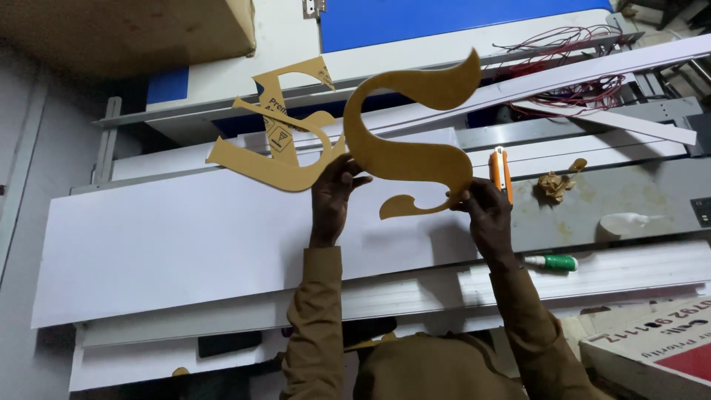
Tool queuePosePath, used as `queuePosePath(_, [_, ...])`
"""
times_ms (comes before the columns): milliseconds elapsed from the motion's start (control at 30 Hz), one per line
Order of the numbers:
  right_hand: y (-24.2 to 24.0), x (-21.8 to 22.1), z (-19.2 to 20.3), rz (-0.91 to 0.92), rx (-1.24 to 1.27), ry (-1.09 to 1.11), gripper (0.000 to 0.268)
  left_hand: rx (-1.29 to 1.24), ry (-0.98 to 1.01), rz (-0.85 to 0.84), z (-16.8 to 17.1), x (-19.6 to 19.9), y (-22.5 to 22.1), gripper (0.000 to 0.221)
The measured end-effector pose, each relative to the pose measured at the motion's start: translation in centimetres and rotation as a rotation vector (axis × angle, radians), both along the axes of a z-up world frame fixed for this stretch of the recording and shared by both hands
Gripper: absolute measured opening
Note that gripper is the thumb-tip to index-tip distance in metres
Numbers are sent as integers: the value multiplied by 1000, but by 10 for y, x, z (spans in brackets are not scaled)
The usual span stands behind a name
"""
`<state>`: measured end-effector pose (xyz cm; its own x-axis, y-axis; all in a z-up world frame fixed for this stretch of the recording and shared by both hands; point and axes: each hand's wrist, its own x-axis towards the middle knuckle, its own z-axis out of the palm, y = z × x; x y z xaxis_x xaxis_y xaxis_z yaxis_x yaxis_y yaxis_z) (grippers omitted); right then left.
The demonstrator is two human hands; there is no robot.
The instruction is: Peeling protective brown paper from white acrylic letters on a workbench in a sign shop.
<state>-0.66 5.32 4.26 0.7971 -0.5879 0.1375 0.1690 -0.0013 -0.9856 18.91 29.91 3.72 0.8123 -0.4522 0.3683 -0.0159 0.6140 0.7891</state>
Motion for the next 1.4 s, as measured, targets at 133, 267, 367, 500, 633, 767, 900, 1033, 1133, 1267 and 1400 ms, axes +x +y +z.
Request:
queuePosePath(133, [5,1,-19,-51,97,-33,27,104,-46,31,-11,-15,-10,37])
queuePosePath(267, [3,-5,-41,-83,161,-34,23,256,-126,94,-22,-25,-16,25])
queuePosePath(367, [-1,-5,-42,-74,163,-21,20,269,-126,133,-37,-26,-19,19])
queuePosePath(500, [-7,-3,-43,-44,148,18,20,301,-181,166,-30,-37,-19,14])
queuePosePath(633, [-4,-4,-32,-37,84,55,18,273,-156,160,-29,-41,-11,14])
queuePosePath(767, [0,-6,-27,-17,22,38,17,259,-91,152,-48,-43,-8,12])
queuePosePath(900, [-2,-5,-34,-1,61,30,16,312,-146,157,-41,-48,-6,12])
queuePosePath(1033, [-2,-7,-28,-3,45,31,19,358,-153,145,-24,-67,-16,13])
queuePosePath(1133, [0,-8,-27,5,57,48,22,387,-114,80,-43,-70,-19,16])
queuePosePath(1267, [-6,-7,-43,24,39,20,21,407,-85,59,-49,-75,-19,28])
queuePosePath(1400, [-6,-8,-44,24,54,19,23,592,-94,73,-71,-68,-20,24])
